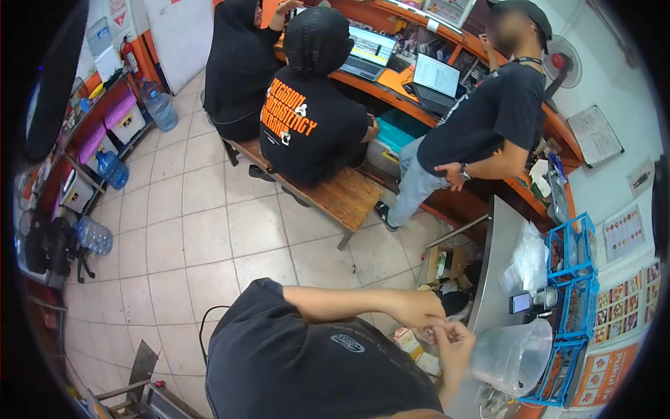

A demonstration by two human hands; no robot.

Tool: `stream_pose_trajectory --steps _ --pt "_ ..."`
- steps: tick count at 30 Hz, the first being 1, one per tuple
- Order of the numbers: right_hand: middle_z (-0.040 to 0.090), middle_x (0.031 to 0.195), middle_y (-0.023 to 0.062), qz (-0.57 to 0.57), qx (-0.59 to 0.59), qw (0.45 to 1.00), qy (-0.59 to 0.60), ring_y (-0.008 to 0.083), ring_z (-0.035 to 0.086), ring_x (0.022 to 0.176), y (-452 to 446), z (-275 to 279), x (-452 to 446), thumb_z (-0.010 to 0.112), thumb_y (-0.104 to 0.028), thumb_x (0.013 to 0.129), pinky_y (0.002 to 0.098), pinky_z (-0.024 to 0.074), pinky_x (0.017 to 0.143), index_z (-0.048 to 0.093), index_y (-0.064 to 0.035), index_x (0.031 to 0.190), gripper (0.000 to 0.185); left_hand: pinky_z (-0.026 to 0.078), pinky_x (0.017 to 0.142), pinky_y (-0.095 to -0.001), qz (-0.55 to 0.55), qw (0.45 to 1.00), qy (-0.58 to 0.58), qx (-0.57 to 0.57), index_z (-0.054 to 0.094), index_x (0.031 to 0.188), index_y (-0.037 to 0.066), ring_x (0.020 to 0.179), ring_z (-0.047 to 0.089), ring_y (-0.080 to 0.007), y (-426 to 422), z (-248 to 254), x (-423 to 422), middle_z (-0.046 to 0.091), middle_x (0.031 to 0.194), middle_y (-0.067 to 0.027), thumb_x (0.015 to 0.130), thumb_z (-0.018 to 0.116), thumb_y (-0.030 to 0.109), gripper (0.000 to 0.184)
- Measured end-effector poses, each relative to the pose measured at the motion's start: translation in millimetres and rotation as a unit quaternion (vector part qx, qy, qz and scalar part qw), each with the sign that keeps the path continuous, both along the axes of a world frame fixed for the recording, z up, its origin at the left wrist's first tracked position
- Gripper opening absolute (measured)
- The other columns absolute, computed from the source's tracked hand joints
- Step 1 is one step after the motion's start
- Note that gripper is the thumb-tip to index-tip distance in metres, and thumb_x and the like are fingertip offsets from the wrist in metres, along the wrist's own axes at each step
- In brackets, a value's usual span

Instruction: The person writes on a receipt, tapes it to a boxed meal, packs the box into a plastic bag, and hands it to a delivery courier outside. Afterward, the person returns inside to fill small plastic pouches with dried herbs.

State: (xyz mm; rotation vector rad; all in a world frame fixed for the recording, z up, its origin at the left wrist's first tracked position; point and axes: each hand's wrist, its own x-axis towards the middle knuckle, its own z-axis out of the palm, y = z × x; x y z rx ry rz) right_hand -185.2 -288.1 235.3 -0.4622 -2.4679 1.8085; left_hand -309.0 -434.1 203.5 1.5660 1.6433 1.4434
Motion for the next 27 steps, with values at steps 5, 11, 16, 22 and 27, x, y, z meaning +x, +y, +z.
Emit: stream_pose_trajectory --steps 5,11,16,22,27 --pt "0.061 0.068 0.005 0.058 0.086 0.994 0.019 0.0074 0.058 0.061 -61.8 10.7 -36.3 0.058 0.002 0.084 0.0207 0.0458 0.055 0.06 0.0046 0.083 0.003 0.045 0.058 -0.0392 0.156 0.977 0.128 -0.067 0.058 0.078 -0.002 0.061 0.059 -0.0309 -74.9 18.5 -8.7 0.059 0.065 -0.0169 0.09 0.05 0.02 0.026" --pt "0.054 0.058 0.0068 0.17 -0.106 0.974 -0.108 0.009 0.05 0.053 -80.0 21.1 -45.6 0.053 -0.013 0.086 0.0272 0.0399 0.05 0.061 0.0029 0.08 0.018 0.043 0.053 -0.0393 0.015 0.996 -0.061 0.061 0.058 0.075 0.0 0.059 0.058 -0.0339 -121.4 28.6 -35.1 0.058 0.064 -0.0182 0.084 0.054 0.017 0.019" --pt "0.051 0.054 0.0186 0.002 0.364 0.931 0.002 0.0303 0.051 0.047 -96.8 14.0 -54.1 0.054 -0.011 0.072 0.0374 0.0377 0.048 0.052 0.0039 0.061 0.018 0.047 0.063 -0.0424 0.2 0.949 0.159 -0.184 0.058 0.072 -0.002 0.07 0.061 -0.0308 -112.8 28.8 -39.8 0.061 0.072 -0.0152 0.073 0.061 0.021 0.023" --pt "0.051 0.052 0.0143 0.003 0.158 0.987 -0.007 0.0221 0.046 0.045 -64.3 4.6 -10.7 0.055 -0.012 0.075 0.0352 0.0362 0.048 0.052 0.0027 0.061 0.021 0.042 0.083 -0.0448 0.063 0.969 0.228 0.073 0.048 0.119 0.005 0.105 0.052 -0.032 -66.4 28.6 -36.9 0.053 0.112 -0.0165 0.068 0.07 0.027 0.059" --pt "0.048 0.05 0.0033 -0.026 -0.053 0.998 -0.025 0.011 0.041 0.047 -12.9 9.1 45.3 0.056 -0.011 0.08 0.0292 0.0337 0.047 0.053 -0.0001 0.065 0.018 0.034 0.093 -0.0459 -0.031 0.988 0.134 -0.063 0.041 0.119 0.0 0.105 0.046 -0.0351 8.6 44.1 30.6 0.049 0.11 -0.0178 0.062 0.076 0.026 0.072"
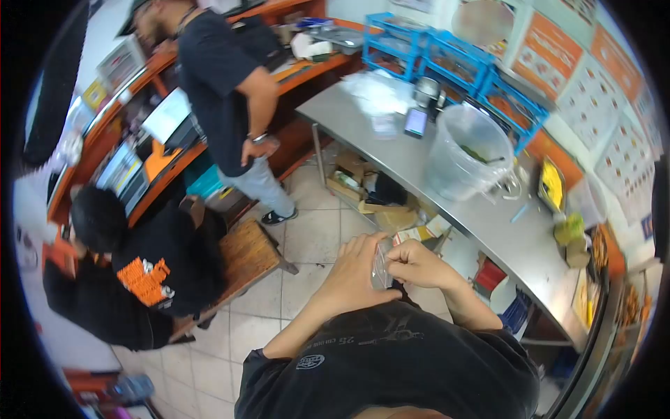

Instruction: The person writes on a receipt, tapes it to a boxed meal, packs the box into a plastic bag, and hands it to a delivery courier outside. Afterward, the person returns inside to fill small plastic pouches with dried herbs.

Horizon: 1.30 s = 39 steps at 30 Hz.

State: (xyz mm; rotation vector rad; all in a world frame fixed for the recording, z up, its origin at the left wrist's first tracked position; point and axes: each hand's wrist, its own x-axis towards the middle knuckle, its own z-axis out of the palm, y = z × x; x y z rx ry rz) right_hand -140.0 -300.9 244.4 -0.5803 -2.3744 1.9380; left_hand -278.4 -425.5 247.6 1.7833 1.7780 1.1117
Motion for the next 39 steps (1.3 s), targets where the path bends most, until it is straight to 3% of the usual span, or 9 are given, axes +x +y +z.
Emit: stream_pose_trajectory --steps 3,7,17,21,24,26,28,34,39 --pt "0.054 0.06 0.005 -0.173 0.145 0.965 0.134 0.0119 0.042 0.049 39.1 1.6 22.5 0.061 -0.012 0.079 0.0265 0.0352 0.048 0.057 -0.0006 0.073 0.013 0.035 0.085 -0.0445 0.043 0.999 -0.007 -0.005 0.045 0.113 0.002 0.099 0.047 -0.0345 66.1 -17.3 17.3 0.05 0.107 -0.0167 0.06 0.077 0.02 0.065" --pt "0.063 0.09 0.0048 -0.228 0.459 0.824 0.242 0.0226 0.051 0.086 106.7 37.7 41.7 0.075 -0.012 0.066 0.0327 0.0417 0.076 0.063 -0.0061 0.083 0.022 0.034 0.079 -0.0415 0.077 0.988 0.089 0.097 0.047 0.107 0.004 0.095 0.047 -0.0329 162.8 -12.6 32.9 0.049 0.105 -0.0151 0.06 0.074 0.017 0.056" --pt "0.06 0.112 0.0114 -0.215 0.425 0.866 0.153 0.0482 0.034 0.12 261.8 46.2 95.5 0.069 -0.008 0.074 0.048 0.0392 0.085 0.056 -0.004 0.072 0.013 0.031 0.082 -0.042 0.067 0.957 0.137 0.246 0.048 0.112 0.005 0.097 0.044 -0.0316 345.8 -1.7 87.7 0.05 0.111 -0.0116 0.063 0.071 0.022 0.057" --pt "0.06 0.108 0.0136 -0.247 0.241 0.929 0.137 0.0336 0.052 0.109 322.7 82.1 97.4 0.064 -0.011 0.079 0.04 0.0418 0.088 0.057 -0.0032 0.084 0.011 0.035 0.084 -0.0407 0.076 0.962 0.076 0.252 0.046 0.112 0.004 0.099 0.046 -0.0295 384.9 2.6 56.5 0.049 0.114 -0.0152 0.065 0.074 0.023 0.057" --pt "0.061 0.102 0.0151 -0.192 0.466 0.862 0.057 0.0308 0.059 0.093 391.4 60.6 85.3 0.061 -0.016 0.082 0.0391 0.0459 0.081 0.058 -0.002 0.093 0.018 0.036 0.088 -0.0383 0.091 0.966 -0.09 0.225 0.042 0.115 0.004 0.104 0.047 -0.0256 401.1 0.9 25.0 0.045 0.12 -0.016 0.067 0.075 0.021 0.061" --pt "0.061 0.097 0.0162 -0.049 0.378 0.909 -0.168 0.0332 0.058 0.089 425.6 22.2 74.9 0.062 -0.021 0.081 0.0417 0.0463 0.078 0.06 -0.0024 0.1 0.026 0.034 0.093 -0.0374 0.061 0.961 -0.16 0.218 0.04 0.117 0.004 0.109 0.046 -0.0246 409.7 0.5 7.5 0.043 0.122 -0.015 0.068 0.074 0.019 0.062" --pt "0.064 0.093 0.0143 0.08 0.359 0.866 -0.339 0.0301 0.059 0.091 435.5 -3.1 61.3 0.063 -0.021 0.078 0.0415 0.0474 0.077 0.063 -0.0026 0.1 0.029 0.032 0.099 -0.0375 0.035 0.945 -0.243 0.216 0.039 0.119 0.004 0.116 0.044 -0.0253 418.8 -1.6 -0.1 0.041 0.125 -0.0146 0.07 0.074 0.017 0.062" --pt "0.067 0.08 0.01 0.261 0.463 0.746 -0.402 0.0278 0.064 0.083 434.2 -76.6 43.7 0.063 -0.015 0.073 0.0404 0.0512 0.073 0.069 -0.0036 0.08 0.014 0.028 0.104 -0.0393 0.035 0.959 -0.214 0.183 0.044 0.119 0.002 0.122 0.042 -0.0271 427.5 -11.5 -23.1 0.048 0.122 -0.0159 0.074 0.069 0.013 0.052" --pt "0.068 0.083 0.0118 0.156 0.484 0.77 -0.385 0.0293 0.067 0.08 451.8 -63.9 14.9 0.062 -0.008 0.071 0.0383 0.0533 0.065 0.07 -0.0047 0.081 0.013 0.027 0.104 -0.0375 -0.066 0.961 -0.263 0.051 0.046 0.116 0.001 0.123 0.043 -0.0267 430.9 -17.6 -41.9 0.053 0.117 -0.0153 0.079 0.062 0.008 0.041"
